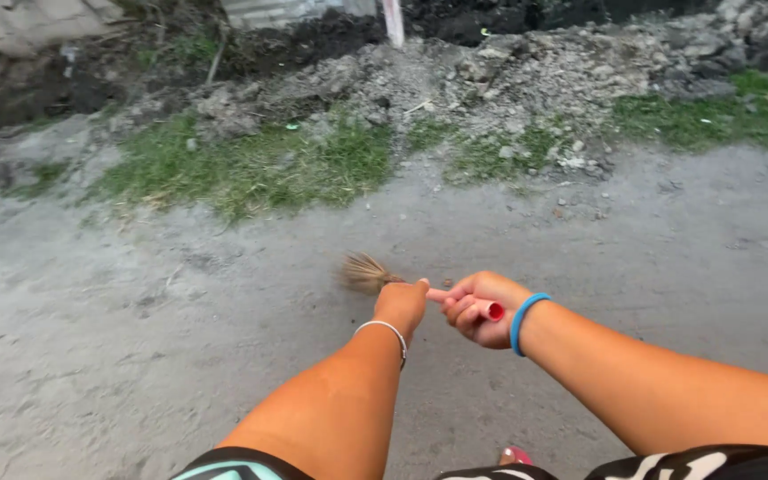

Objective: The person sweeps a dirt path with a broom, moving trash and debris past motorcycles and wooden structures.

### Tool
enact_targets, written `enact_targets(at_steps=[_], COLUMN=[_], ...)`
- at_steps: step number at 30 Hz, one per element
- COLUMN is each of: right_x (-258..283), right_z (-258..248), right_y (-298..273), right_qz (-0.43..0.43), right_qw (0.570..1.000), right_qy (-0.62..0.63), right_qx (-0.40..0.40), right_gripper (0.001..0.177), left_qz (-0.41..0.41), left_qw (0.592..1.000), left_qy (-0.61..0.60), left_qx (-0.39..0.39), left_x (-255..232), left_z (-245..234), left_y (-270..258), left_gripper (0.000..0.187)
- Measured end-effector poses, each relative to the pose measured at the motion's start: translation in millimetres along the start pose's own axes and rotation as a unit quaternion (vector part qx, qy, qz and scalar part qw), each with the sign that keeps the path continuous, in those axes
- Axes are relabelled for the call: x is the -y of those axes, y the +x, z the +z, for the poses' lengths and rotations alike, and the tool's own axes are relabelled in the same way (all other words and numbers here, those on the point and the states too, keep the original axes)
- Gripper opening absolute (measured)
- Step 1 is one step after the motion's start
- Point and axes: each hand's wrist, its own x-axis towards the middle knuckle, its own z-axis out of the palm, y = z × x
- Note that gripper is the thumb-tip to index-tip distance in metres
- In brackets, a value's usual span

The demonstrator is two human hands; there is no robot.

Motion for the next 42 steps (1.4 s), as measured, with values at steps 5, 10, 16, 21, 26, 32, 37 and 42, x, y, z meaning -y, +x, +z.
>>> enact_targets(at_steps=[5, 10, 16, 21, 26, 32, 37, 42], right_x=[34.4, 21.2, 3.3, 8.1, 22.8, 9.2, 1.7, 18.9], right_z=[-73.8, -74.4, -33.6, -27.6, -61.7, -107.5, -161.3, -166.9], right_y=[-53.2, -85.9, -74.9, -33.2, -17.8, -87.1, -150.1, -169.9], right_qz=[-0.085, -0.177, -0.278, -0.223, -0.144, -0.164, -0.269, -0.372], right_qw=[0.969, 0.947, 0.939, 0.967, 0.989, 0.976, 0.914, 0.849], right_qy=[0.218, 0.248, 0.038, 0.032, 0.011, 0.096, 0.250, 0.220], right_qx=[-0.085, -0.102, -0.200, -0.121, -0.027, -0.106, -0.170, -0.305], right_gripper=[0.053, 0.045, 0.009, 0.004, 0.006, 0.006, 0.009, 0.005], left_qz=[-0.104, -0.147, -0.204, -0.141, -0.201, -0.291, -0.283, -0.242], left_qw=[0.985, 0.942, 0.689, 0.852, 0.880, 0.841, 0.806, 0.735], left_qy=[-0.023, -0.072, -0.313, -0.312, -0.308, -0.289, -0.096, -0.105], left_qx=[0.136, 0.294, 0.621, 0.396, 0.300, 0.353, 0.511, 0.625], left_x=[-21.2, -66.6, -64.1, -53.5, -51.3, -49.0, -88.1, -111.7], left_z=[49.9, 98.6, 141.4, 102.3, 109.5, 192.6, 280.8, 329.2], left_y=[-2.8, -57.3, -15.1, 2.5, 2.7, -29.6, -73.3, -88.8], left_gripper=[0.040, 0.037, 0.039, 0.028, 0.022, 0.019, 0.022, 0.029])
